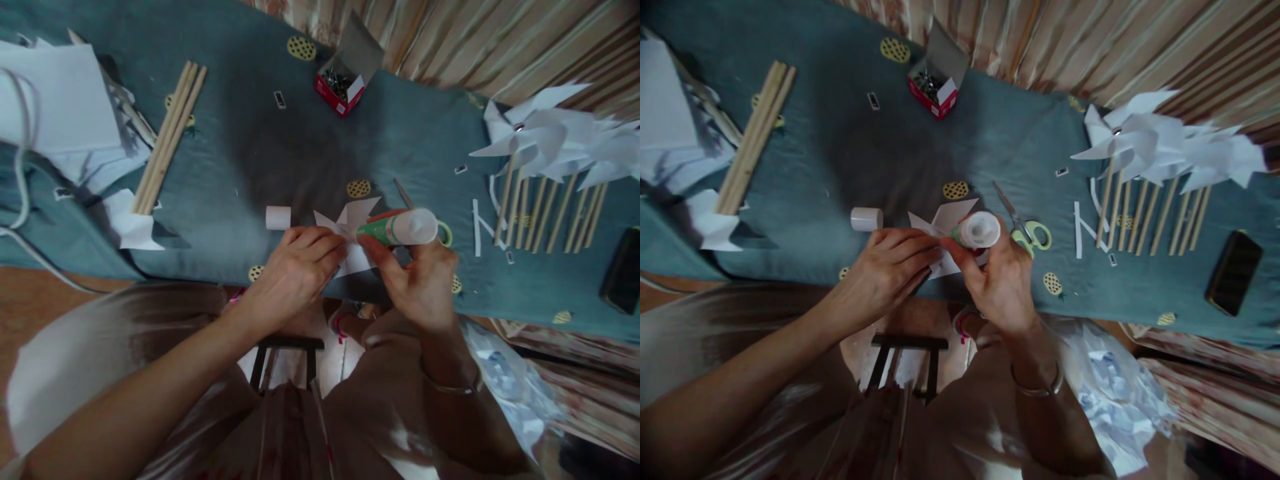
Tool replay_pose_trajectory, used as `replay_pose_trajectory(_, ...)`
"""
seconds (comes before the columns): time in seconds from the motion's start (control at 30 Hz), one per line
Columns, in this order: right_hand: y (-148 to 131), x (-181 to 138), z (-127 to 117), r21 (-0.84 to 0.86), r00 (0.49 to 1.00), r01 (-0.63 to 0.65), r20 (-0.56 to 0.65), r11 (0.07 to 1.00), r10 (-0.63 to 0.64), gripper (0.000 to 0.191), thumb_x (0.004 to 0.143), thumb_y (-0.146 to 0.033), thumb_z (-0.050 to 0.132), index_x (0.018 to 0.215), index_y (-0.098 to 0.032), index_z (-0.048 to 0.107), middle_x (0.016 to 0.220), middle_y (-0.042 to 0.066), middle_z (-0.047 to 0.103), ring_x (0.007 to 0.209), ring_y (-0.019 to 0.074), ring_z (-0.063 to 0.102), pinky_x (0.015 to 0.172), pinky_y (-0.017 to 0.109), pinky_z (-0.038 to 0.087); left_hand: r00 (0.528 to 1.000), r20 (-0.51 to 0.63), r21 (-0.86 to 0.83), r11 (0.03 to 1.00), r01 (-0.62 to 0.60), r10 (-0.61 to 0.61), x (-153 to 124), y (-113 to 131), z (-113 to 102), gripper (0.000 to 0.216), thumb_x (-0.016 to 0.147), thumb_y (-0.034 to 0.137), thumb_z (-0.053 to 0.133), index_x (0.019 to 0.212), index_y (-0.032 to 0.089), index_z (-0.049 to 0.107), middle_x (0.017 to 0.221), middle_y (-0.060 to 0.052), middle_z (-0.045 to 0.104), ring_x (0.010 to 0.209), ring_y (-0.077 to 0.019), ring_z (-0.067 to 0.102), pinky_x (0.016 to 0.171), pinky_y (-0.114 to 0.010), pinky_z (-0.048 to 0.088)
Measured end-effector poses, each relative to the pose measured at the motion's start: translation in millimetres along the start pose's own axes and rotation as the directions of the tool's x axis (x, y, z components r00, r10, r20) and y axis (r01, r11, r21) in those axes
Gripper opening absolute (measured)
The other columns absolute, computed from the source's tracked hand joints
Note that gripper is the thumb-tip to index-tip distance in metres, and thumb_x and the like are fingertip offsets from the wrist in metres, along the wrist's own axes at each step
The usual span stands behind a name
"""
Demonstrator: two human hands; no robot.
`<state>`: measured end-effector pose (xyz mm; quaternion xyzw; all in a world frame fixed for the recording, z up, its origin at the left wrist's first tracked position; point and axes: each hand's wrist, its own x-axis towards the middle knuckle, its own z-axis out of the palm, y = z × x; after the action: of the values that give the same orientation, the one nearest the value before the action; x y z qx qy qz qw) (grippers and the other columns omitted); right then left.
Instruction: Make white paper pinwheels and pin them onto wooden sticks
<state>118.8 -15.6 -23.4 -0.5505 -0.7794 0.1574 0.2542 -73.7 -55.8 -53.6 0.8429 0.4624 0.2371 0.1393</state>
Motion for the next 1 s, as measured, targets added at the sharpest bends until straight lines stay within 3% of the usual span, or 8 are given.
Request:
replay_pose_trajectory(0.13, 0, -1, 5, -0.066, 0.998, -0.039, -0.045, 0.997, 0.036, 0.031, 0.088, -0.052, 0.066, 0.096, -0.022, 0.067, 0.075, 0.007, 0.073, 0.061, 0.0221, 0.066, 0.061, 0.036, 0.052, 1.000, -0.011, 0.019, 1.000, -0.011, 0.011, 1, -1, 1, 0.023, 0.101, 0.018, 0.049, 0.114, 0.013, 0.068, 0.119, -0.009, 0.073, 0.110, -0.0221, 0.063, 0.092, -0.038, 0.045)
replay_pose_trajectory(0.33, -5, -1, 9, -0.091, 0.992, -0.092, -0.093, 0.992, 0.084, 0.029, 0.087, -0.052, 0.066, 0.087, -0.023, 0.065, 0.066, 0.004, 0.070, 0.056, 0.0210, 0.064, 0.056, 0.034, 0.049, 1.000, -0.008, 0.018, 1.000, -0.010, 0.011, 1, -1, 0, 0.022, 0.100, 0.017, 0.050, 0.112, 0.014, 0.068, 0.118, -0.008, 0.073, 0.109, -0.0216, 0.062, 0.093, -0.038, 0.044)
replay_pose_trajectory(0.43, -6, 2, 5, -0.088, 0.998, -0.042, -0.046, 0.995, 0.038, 0.032, 0.088, -0.053, 0.065, 0.094, -0.022, 0.066, 0.072, 0.005, 0.073, 0.061, 0.0224, 0.067, 0.059, 0.035, 0.051, 1.000, -0.006, 0.008, 1.000, -0.013, 0.013, 1, -1, 1, 0.023, 0.100, 0.017, 0.049, 0.114, 0.015, 0.068, 0.118, -0.008, 0.073, 0.110, -0.0219, 0.062, 0.093, -0.038, 0.044)
replay_pose_trajectory(0.63, -5, 12, -10, -0.002, 0.985, 0.046, 0.166, 0.999, -0.044, 0.030, 0.092, -0.050, 0.062, 0.104, -0.022, 0.065, 0.091, 0.008, 0.076, 0.076, 0.0236, 0.071, 0.067, 0.036, 0.055, 0.999, -0.032, 0.017, 1.000, -0.024, 0.024, 1, -2, 3, 0.023, 0.100, 0.018, 0.048, 0.112, 0.013, 0.068, 0.115, -0.009, 0.073, 0.108, -0.0221, 0.062, 0.092, -0.038, 0.043)
replay_pose_trajectory(0.8, -5, 16, -15, 0.111, 0.970, 0.064, 0.227, 0.992, -0.088, 0.029, 0.092, -0.050, 0.061, 0.105, -0.024, 0.065, 0.103, 0.007, 0.076, 0.085, 0.0245, 0.072, 0.071, 0.038, 0.058, 0.999, -0.027, 0.026, 0.999, -0.018, 0.018, 1, -1, 3, 0.025, 0.101, 0.020, 0.047, 0.114, 0.014, 0.068, 0.116, -0.009, 0.072, 0.108, -0.0229, 0.062, 0.091, -0.039, 0.044)
replay_pose_trajectory(1.0, -8, 14, -10, -0.003, 0.982, -0.001, 0.189, 1.000, 0.002, 0.029, 0.092, -0.051, 0.062, 0.100, -0.023, 0.067, 0.080, 0.005, 0.076, 0.063, 0.0212, 0.068, 0.060, 0.035, 0.052, 1.000, -0.022, 0.030, 0.999, -0.018, 0.019, 2, -1, 2, 0.025, 0.101, 0.018, 0.047, 0.111, 0.014, 0.069, 0.115, -0.009, 0.073, 0.109, -0.0226, 0.062, 0.092, -0.040, 0.044)
